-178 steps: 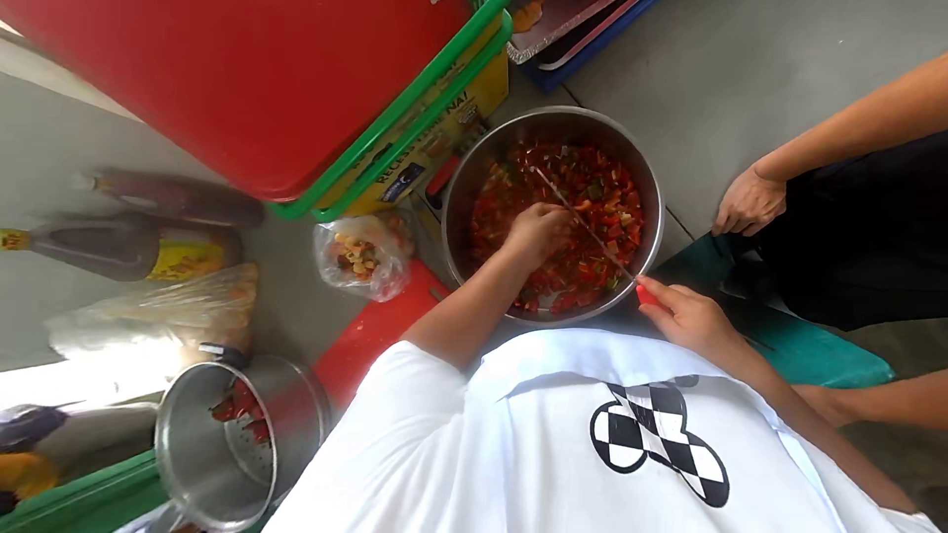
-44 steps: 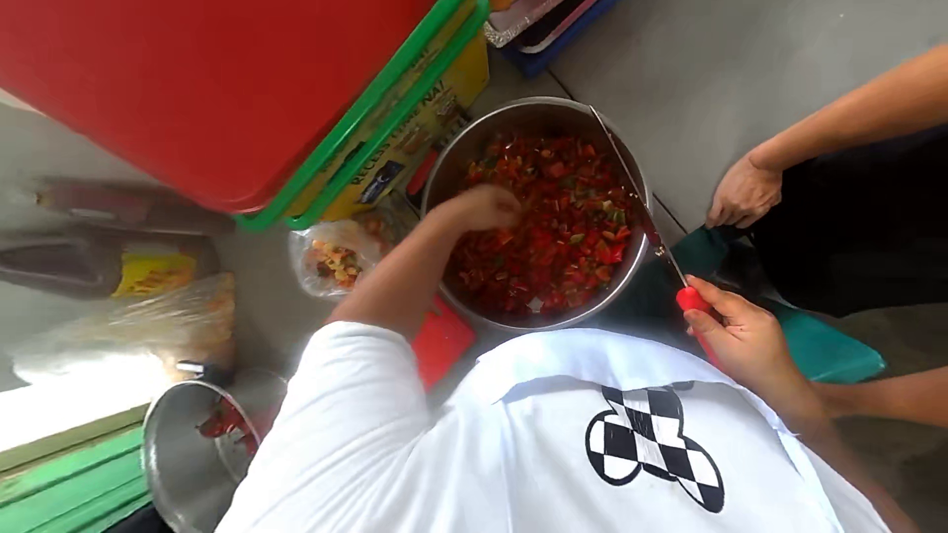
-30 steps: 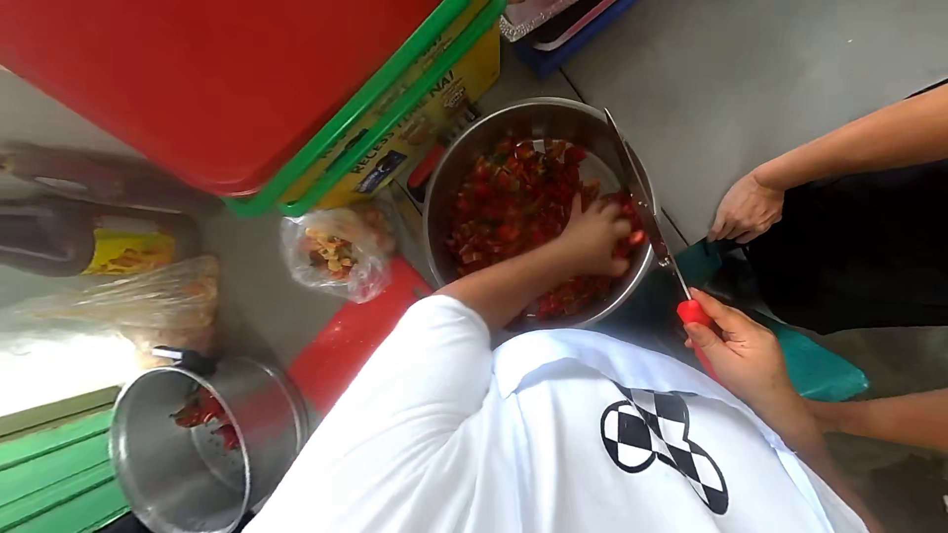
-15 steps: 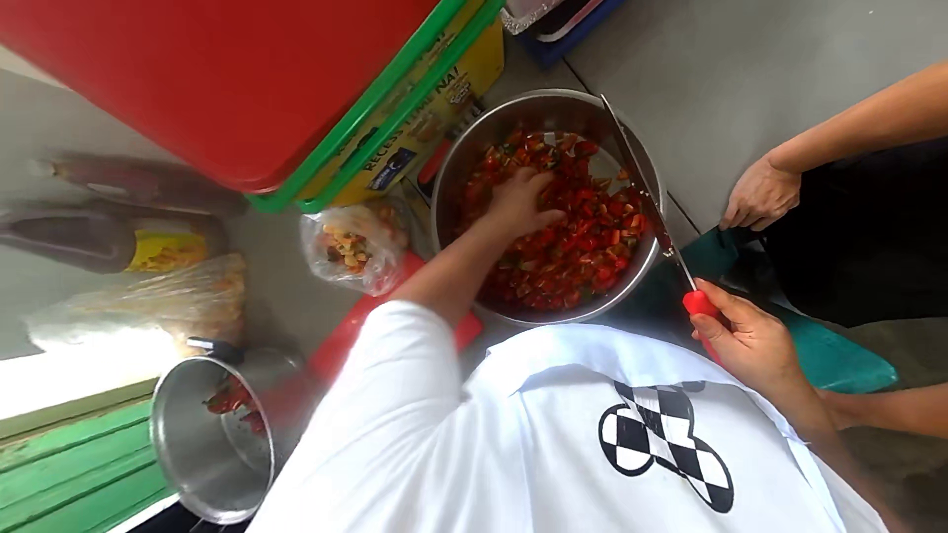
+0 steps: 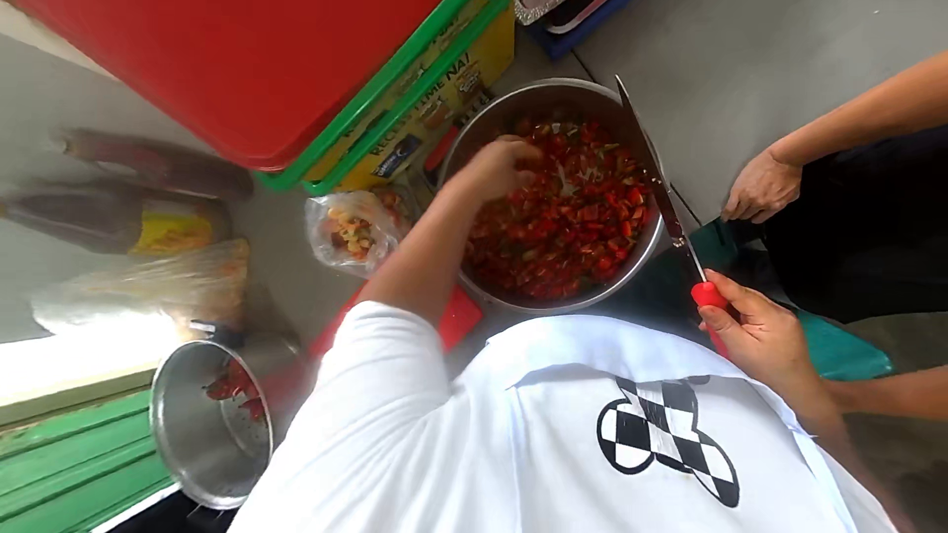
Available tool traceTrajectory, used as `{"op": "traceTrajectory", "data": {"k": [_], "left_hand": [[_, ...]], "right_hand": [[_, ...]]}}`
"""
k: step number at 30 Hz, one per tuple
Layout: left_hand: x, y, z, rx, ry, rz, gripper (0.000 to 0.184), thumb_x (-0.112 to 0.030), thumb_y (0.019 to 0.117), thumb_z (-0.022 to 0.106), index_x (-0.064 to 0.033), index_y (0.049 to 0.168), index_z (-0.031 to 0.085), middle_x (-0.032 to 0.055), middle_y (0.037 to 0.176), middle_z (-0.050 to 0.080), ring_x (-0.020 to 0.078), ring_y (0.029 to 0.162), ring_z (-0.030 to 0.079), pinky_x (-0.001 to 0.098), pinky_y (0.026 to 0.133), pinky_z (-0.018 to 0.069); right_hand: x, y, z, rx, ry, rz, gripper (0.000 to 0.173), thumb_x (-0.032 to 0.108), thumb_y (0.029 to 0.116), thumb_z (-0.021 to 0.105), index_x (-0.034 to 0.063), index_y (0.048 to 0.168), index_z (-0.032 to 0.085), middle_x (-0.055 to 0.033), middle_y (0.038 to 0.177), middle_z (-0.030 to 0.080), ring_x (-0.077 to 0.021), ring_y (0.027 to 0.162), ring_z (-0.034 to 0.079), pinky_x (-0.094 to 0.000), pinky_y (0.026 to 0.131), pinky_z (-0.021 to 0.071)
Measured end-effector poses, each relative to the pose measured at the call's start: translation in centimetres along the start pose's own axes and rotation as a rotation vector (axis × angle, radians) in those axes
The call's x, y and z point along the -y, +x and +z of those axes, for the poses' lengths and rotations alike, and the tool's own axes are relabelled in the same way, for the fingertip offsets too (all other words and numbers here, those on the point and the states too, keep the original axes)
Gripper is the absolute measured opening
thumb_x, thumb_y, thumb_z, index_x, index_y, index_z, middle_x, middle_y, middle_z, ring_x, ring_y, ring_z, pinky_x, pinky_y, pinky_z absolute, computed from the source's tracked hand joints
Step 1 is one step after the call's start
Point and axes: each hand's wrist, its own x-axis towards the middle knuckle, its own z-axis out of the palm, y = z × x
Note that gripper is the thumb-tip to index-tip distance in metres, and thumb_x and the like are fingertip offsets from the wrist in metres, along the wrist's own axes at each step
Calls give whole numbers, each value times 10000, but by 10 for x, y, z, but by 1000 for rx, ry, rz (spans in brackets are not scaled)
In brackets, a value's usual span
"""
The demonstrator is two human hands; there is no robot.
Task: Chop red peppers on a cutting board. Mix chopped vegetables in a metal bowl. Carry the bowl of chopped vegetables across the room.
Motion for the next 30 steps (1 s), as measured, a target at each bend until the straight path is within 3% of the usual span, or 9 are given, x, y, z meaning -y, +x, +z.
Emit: {"op": "traceTrajectory", "data": {"k": [3,6,10,13,15,17,21,26,30], "left_hand": [[20,-30,15,36,42,-188,418,-241,972,708,-6,1310,636,265,1259,654,426,1174,638,641,1015,487],[8,-46,78,17,67,-216,758,-253,797,880,-111,1462,546,307,1486,456,539,1310,494,713,1016,457],[-5,-27,109,-198,19,-77,559,-27,865,747,-25,1399,581,284,1492,473,482,1357,489,600,1103,446],[-20,-8,91,-279,68,-39,509,-119,891,707,-95,1392,619,248,1516,472,468,1397,436,629,1120,378],[-34,4,89,-221,171,58,309,-242,971,660,-102,1237,727,201,1317,643,424,1282,552,612,1058,417],[-45,16,98,-103,244,82,328,-335,1004,637,-85,1188,745,183,1217,694,404,1216,607,607,1040,435],[-50,27,125,-83,202,-8,292,-281,963,680,-104,1187,740,164,1255,669,399,1242,575,622,1041,415],[-39,21,104,-243,-292,-121,337,-190,1033,602,7,1303,646,186,1233,704,302,1157,681,502,1050,508],[-27,18,86,-410,-1028,-387,400,-237,1062,569,-32,1392,472,105,1120,694,123,873,671,278,760,543]], "right_hand": [[-1,-1,1,8,0,1,482,327,1034,573,-22,1360,629,-208,1067,709,-147,828,685,-278,744,586],[-2,-2,3,25,-2,8,464,308,1031,573,-4,1369,628,-195,1075,708,-142,818,683,-276,735,586],[2,0,4,37,10,20,442,291,1030,580,30,1384,625,-161,1082,709,-123,830,682,-266,750,586],[3,-1,3,31,4,13,440,299,1030,584,53,1392,626,-147,1088,710,-112,836,682,-261,753,587],[2,0,3,36,-2,10,445,309,1033,583,55,1396,622,-147,1098,710,-110,838,684,-261,755,589],[1,0,5,35,0,12,445,314,1033,582,59,1396,624,-148,1093,711,-116,838,685,-266,754,590],[1,0,7,35,3,25,445,316,1028,586,50,1380,636,-159,1087,711,-142,844,692,-293,755,596],[-2,2,8,61,-14,33,440,311,1022,583,48,1369,648,-175,1111,712,-170,858,697,-313,762,596],[-3,10,11,102,-45,22,453,341,1025,574,61,1373,652,-188,1128,716,-235,935,703,-378,820,590]]}}
